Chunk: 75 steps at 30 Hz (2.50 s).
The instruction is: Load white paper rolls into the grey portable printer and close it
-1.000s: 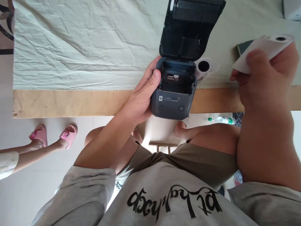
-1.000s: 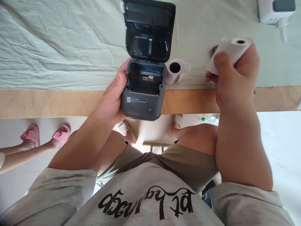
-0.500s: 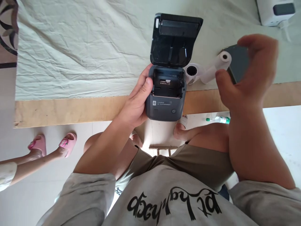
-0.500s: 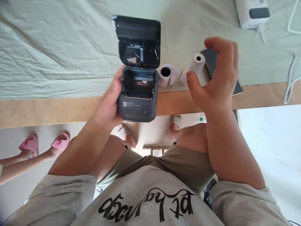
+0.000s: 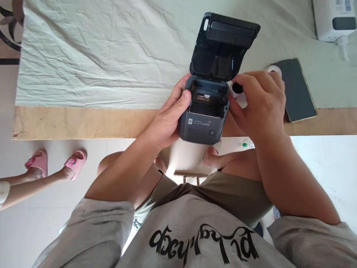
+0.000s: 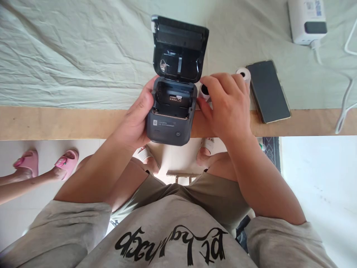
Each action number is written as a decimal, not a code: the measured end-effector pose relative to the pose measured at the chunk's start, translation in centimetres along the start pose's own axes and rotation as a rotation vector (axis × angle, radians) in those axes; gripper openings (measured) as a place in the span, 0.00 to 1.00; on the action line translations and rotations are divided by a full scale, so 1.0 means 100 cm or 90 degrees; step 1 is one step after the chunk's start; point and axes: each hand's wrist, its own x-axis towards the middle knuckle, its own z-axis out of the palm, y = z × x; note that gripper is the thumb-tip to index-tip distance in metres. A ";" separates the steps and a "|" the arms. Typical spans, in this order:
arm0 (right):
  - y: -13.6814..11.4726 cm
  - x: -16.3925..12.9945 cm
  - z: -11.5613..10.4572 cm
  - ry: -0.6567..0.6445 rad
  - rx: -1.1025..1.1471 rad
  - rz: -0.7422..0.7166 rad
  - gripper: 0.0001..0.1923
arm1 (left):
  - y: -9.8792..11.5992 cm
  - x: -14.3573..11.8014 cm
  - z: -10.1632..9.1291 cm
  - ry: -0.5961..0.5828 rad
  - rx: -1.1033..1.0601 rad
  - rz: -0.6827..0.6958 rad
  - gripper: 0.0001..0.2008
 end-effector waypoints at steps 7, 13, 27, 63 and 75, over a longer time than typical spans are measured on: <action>0.009 -0.007 -0.010 0.104 0.117 -0.040 0.19 | 0.001 -0.001 0.000 0.011 0.001 -0.008 0.24; 0.006 -0.024 -0.013 0.135 0.374 0.035 0.19 | 0.001 -0.001 -0.001 0.004 -0.005 -0.003 0.23; 0.020 -0.025 0.009 0.101 0.259 -0.051 0.26 | -0.002 0.001 0.000 0.004 0.010 0.013 0.23; -0.009 -0.005 0.006 0.127 0.736 0.031 0.26 | -0.009 0.002 -0.013 -0.053 0.109 0.035 0.49; -0.017 -0.010 0.014 -0.121 0.692 0.012 0.31 | -0.005 -0.007 -0.006 -0.029 0.102 0.019 0.39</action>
